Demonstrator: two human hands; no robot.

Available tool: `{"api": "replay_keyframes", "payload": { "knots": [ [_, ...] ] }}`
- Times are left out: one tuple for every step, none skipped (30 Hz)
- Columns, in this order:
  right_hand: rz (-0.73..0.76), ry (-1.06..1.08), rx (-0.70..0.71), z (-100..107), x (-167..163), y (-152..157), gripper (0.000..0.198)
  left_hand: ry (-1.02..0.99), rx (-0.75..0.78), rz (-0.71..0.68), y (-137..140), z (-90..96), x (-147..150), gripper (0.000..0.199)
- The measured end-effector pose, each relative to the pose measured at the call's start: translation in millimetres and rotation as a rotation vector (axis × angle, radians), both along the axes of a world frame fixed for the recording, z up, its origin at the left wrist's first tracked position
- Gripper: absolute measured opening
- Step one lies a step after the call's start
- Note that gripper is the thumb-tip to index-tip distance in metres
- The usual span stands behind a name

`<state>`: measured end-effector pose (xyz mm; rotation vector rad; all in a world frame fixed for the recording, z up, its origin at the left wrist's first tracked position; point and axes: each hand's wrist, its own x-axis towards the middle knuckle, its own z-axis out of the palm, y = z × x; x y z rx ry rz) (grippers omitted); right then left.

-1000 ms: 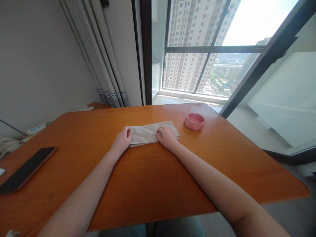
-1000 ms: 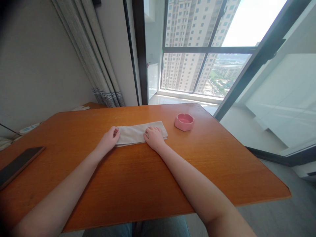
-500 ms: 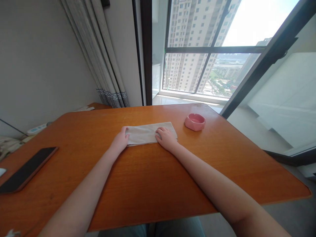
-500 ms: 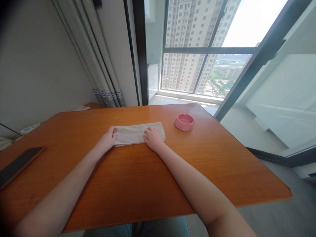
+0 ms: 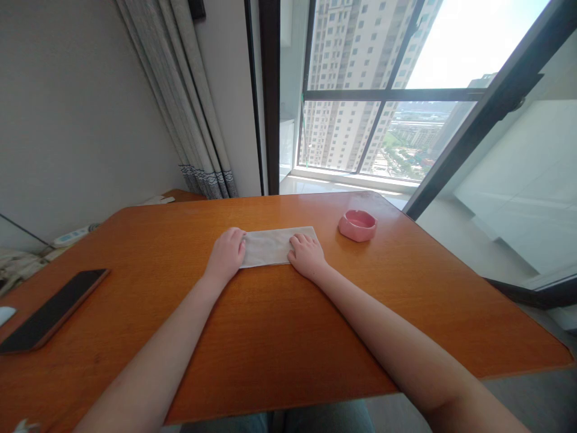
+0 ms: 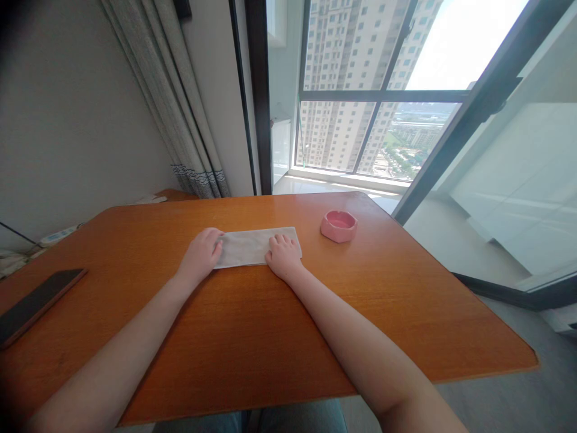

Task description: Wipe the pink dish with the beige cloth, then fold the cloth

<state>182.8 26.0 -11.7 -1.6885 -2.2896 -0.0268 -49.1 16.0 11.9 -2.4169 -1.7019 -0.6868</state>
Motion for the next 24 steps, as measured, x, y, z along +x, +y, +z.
{"api": "replay_keyframes", "payload": {
  "knots": [
    [-0.007,-0.009,-0.002,1.4,-0.6,-1.0,0.029,-0.001,-0.043,-0.161,-2.0,-1.9,7.0,0.033],
    [-0.013,-0.015,-0.003,2.6,-1.0,-1.9,0.028,0.009,-0.099,-0.288,-3.5,-4.3,13.0,0.035],
    [-0.02,-0.016,-0.003,3.6,-1.2,-2.5,0.028,0.018,-0.148,-0.351,-4.3,-6.9,17.1,0.038],
    [-0.022,-0.013,-0.002,4.2,-1.2,-2.9,0.028,0.015,-0.175,-0.342,-4.2,-9.5,18.7,0.04],
    [-0.022,-0.009,-0.002,4.5,-1.0,-2.9,0.028,-0.01,-0.172,-0.267,-2.8,-11.7,17.4,0.042],
    [-0.021,-0.004,-0.002,4.5,-0.7,-2.7,0.028,-0.051,-0.144,-0.145,-0.2,-13.5,13.3,0.043],
    [-0.019,0.0,-0.002,4.1,-0.4,-2.3,0.028,-0.098,-0.109,-0.008,3.4,-14.8,6.7,0.042],
    [-0.018,0.004,0.0,3.5,0.0,-1.8,0.029,-0.145,-0.084,0.122,7.7,-15.9,-1.4,0.04],
    [-0.018,0.008,0.002,2.8,0.4,-1.3,0.029,-0.185,-0.083,0.229,12.3,-16.9,-10.1,0.038],
    [-0.017,0.012,0.004,2.0,0.8,-0.7,0.029,-0.217,-0.116,0.3,16.6,-17.8,-18.4,0.036],
    [-0.017,0.016,0.005,1.4,1.1,-0.3,0.029,-0.238,-0.168,0.338,20.2,-18.8,-25.5,0.034],
    [-0.016,0.021,0.004,0.9,1.4,0.1,0.029,-0.248,-0.224,0.345,23.0,-19.7,-30.6,0.03],
    [-0.014,0.027,0.004,0.7,1.7,0.4,0.029,-0.247,-0.265,0.334,24.8,-20.6,-33.6,0.025],
    [-0.013,0.035,0.006,0.8,1.9,0.5,0.028,-0.238,-0.276,0.317,25.6,-21.2,-34.5,0.02],
    [-0.011,0.044,0.011,1.4,2.0,0.4,0.028,-0.228,-0.259,0.3,25.6,-21.4,-33.7,0.016],
    [-0.006,0.056,0.02,2.4,2.0,0.1,0.028,-0.225,-0.224,0.285,25.0,-21.2,-31.8,0.014],
    [0.004,0.069,0.032,3.6,1.7,-0.4,0.028,-0.233,-0.19,0.277,24.2,-20.8,-29.5,0.013],
    [0.018,0.083,0.047,4.8,1.3,-0.9,0.028,-0.244,-0.165,0.274,23.4,-20.2,-27.3,0.013],
    [0.033,0.097,0.062,5.9,0.7,-1.5,0.029,-0.254,-0.153,0.274,22.7,-19.5,-25.7,0.013],
    [0.049,0.11,0.074,6.7,0.0,-2.0,0.029,-0.258,-0.153,0.277,22.4,-19.1,-25.0,0.014],
    [0.064,0.119,0.079,6.8,-0.8,-2.4,0.029,-0.255,-0.162,0.283,22.4,-18.8,-25.3,0.015],
    [0.076,0.124,0.076,6.2,-1.4,-2.5,0.03,-0.248,-0.177,0.29,22.6,-18.7,-26.4,0.016],
    [0.085,0.123,0.063,5.0,-1.9,-2.4,0.03,-0.24,-0.193,0.297,22.9,-18.7,-27.9,0.016],
    [0.091,0.118,0.041,3.3,-2.2,-2.0,0.031,-0.235,-0.212,0.305,23.0,-18.6,-29.6,0.017]
  ]
}}
